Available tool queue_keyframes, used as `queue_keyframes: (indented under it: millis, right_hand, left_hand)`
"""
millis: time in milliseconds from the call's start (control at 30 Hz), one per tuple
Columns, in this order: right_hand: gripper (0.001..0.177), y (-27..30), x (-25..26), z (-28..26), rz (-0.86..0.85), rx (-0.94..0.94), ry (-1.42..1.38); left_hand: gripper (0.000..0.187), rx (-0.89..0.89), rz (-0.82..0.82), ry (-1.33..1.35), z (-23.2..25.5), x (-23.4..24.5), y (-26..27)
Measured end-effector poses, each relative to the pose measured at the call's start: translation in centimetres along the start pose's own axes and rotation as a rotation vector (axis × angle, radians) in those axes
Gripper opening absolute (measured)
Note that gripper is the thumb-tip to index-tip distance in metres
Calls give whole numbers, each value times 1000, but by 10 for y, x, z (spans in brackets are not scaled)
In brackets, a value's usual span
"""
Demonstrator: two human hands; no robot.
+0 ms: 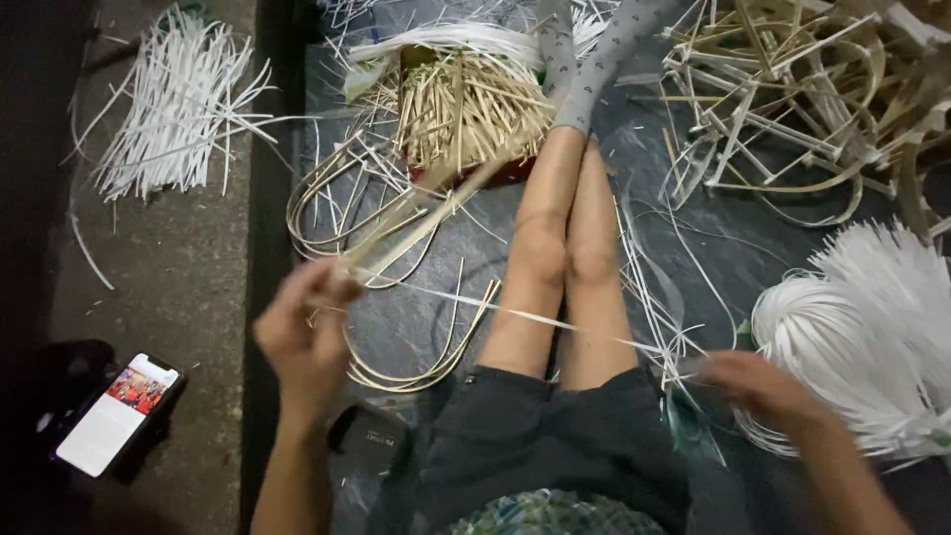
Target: The recorder weaves and ties bamboo and plastic strips together to construct a structural frame while sitting on the floor.
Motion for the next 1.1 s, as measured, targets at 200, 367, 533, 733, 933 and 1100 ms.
queue_keyframes:
  millis: [200,367,533,733,933,1100]
  right_hand:
    - [47,67,125,81,754,-464,742]
    - [48,45,-43,-113,800,204,1004]
    - [53,12,-197,-244,434,1113,906]
    - [24,25,-243,-264,325,1065,977]
    - [8,99,-227,-288,382,1421,1297]
    - [17,64,-184,-342,423,1107,1097]
  left_hand:
    - [19,185,62,91,5,-2,-3]
    - [20,28,-111,6,22,-64,-9]
    - [28,-325,-250,78,55,-104,-8]
    - [35,-405,-233,-94,51,-96,-15]
    - [31,-420,-413,-157,43,-87,-9]
    - [26,-455,-603,52,80,-58,-8]
Point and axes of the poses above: each hand's wrist, its own y-axis away from the middle knuckle, its own x-axis out of the back of the hand, z = x × y, the point moved 1 cm from there along -y, towards the middle knuckle, and after that the axes turned 8 degrees about -z, right-handed, at the moved point
